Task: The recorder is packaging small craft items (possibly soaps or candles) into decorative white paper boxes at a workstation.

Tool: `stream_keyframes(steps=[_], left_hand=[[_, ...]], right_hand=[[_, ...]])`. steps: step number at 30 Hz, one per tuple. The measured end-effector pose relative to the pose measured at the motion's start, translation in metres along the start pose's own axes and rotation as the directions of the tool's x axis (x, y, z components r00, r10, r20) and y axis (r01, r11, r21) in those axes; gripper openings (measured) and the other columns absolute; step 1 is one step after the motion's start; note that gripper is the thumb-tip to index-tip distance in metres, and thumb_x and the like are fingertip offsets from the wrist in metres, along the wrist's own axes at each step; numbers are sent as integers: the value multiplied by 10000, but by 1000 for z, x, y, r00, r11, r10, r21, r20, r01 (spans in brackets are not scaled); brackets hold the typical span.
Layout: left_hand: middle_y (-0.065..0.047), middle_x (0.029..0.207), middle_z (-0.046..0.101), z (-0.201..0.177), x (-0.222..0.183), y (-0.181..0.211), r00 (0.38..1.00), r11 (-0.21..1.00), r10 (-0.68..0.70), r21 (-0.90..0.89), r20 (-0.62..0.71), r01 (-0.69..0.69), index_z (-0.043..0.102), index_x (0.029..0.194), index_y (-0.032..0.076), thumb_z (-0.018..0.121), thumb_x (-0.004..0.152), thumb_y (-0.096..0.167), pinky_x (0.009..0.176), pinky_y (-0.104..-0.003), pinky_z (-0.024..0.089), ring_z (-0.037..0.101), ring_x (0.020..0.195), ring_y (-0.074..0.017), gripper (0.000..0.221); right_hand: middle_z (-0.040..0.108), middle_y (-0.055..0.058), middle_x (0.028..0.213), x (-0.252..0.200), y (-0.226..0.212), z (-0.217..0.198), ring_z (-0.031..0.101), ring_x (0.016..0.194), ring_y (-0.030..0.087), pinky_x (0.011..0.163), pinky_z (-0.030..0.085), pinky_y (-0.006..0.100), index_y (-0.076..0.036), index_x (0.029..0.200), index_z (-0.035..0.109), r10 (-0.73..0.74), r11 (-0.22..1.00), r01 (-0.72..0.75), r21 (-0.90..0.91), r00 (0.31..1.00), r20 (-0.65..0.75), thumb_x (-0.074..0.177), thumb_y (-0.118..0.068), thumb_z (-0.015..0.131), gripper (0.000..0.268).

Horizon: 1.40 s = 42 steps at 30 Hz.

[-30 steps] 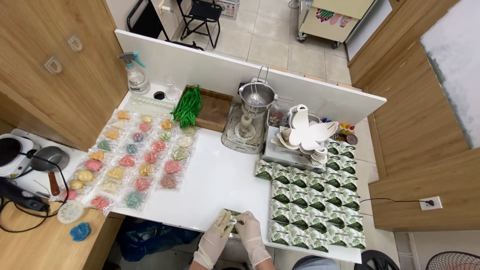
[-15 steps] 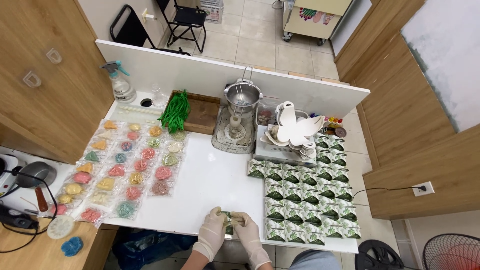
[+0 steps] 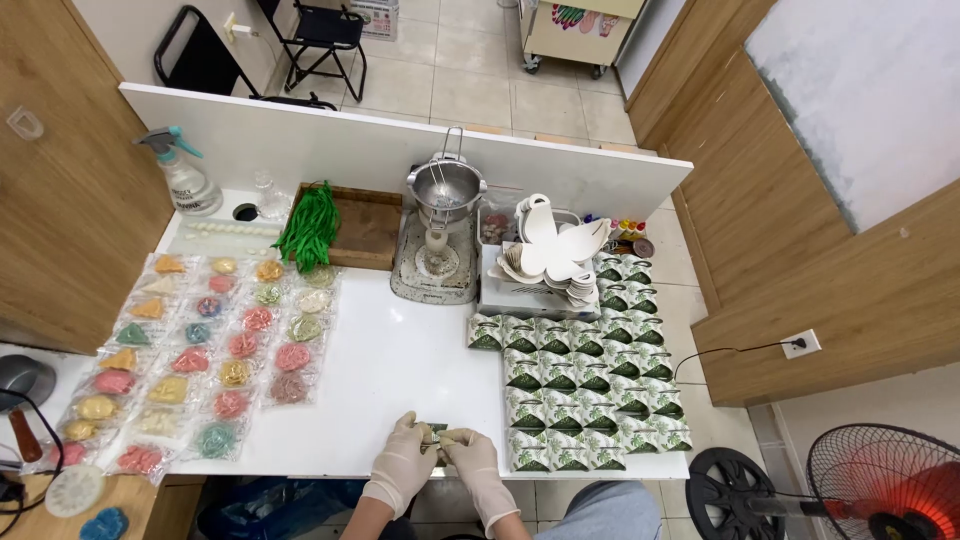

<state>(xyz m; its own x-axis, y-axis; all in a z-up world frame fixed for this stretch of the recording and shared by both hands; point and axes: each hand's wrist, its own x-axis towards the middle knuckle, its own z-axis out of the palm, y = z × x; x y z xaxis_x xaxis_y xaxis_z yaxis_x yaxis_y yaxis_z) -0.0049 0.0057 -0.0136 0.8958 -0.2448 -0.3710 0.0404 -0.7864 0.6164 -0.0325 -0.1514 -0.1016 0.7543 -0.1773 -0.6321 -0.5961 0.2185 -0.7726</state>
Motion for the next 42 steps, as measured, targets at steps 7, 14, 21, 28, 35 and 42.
stream_keyframes(steps=[7,14,21,28,35,42], left_hand=[[-205,1503,426,-5,-2,7,999,998,34,47,27,-35,652,991,68,717,897,287,1039,-420,493,539,1275,-392,247],[-190,1489,447,-5,-6,7,997,993,79,91,5,-79,620,1088,82,626,965,290,994,-450,511,564,1218,-400,242],[-174,1509,451,-2,-4,-1,995,994,100,42,-9,-100,616,1050,77,675,946,315,1002,-443,514,606,1204,-398,266],[-209,1649,176,6,-33,-20,986,974,-157,-155,51,163,412,1361,86,786,791,233,1006,-367,556,612,1247,-374,698],[-243,1359,513,96,-47,-119,860,876,-429,-360,-276,321,515,1304,-11,792,861,263,1016,-382,498,583,1192,-372,590],[-46,1173,673,97,-37,-97,942,370,-332,-911,54,183,607,1414,70,566,1034,237,752,-303,475,535,885,-136,417]], right_hand=[[788,33,849,-35,-33,10,717,689,84,635,571,225,-7,1049,766,-110,967,88,-238,990,-83,900,-58,692,174],[780,79,859,-23,-16,13,713,690,112,636,570,254,-3,1044,763,-67,966,38,-254,992,-106,938,-81,667,163],[717,63,855,-68,-82,20,699,786,172,753,570,306,-70,1121,699,-148,777,20,-629,977,-152,946,-177,734,207],[640,124,1031,-109,-137,24,635,957,315,850,534,413,-148,1219,699,-466,160,675,-720,695,548,820,-123,777,408],[692,112,973,-85,-150,49,687,856,333,780,564,413,-144,1273,672,-231,342,466,-816,884,407,846,-115,608,433],[731,129,908,-44,-83,11,686,815,257,728,542,369,-106,1093,767,-417,566,423,-707,887,197,917,-147,669,205]])
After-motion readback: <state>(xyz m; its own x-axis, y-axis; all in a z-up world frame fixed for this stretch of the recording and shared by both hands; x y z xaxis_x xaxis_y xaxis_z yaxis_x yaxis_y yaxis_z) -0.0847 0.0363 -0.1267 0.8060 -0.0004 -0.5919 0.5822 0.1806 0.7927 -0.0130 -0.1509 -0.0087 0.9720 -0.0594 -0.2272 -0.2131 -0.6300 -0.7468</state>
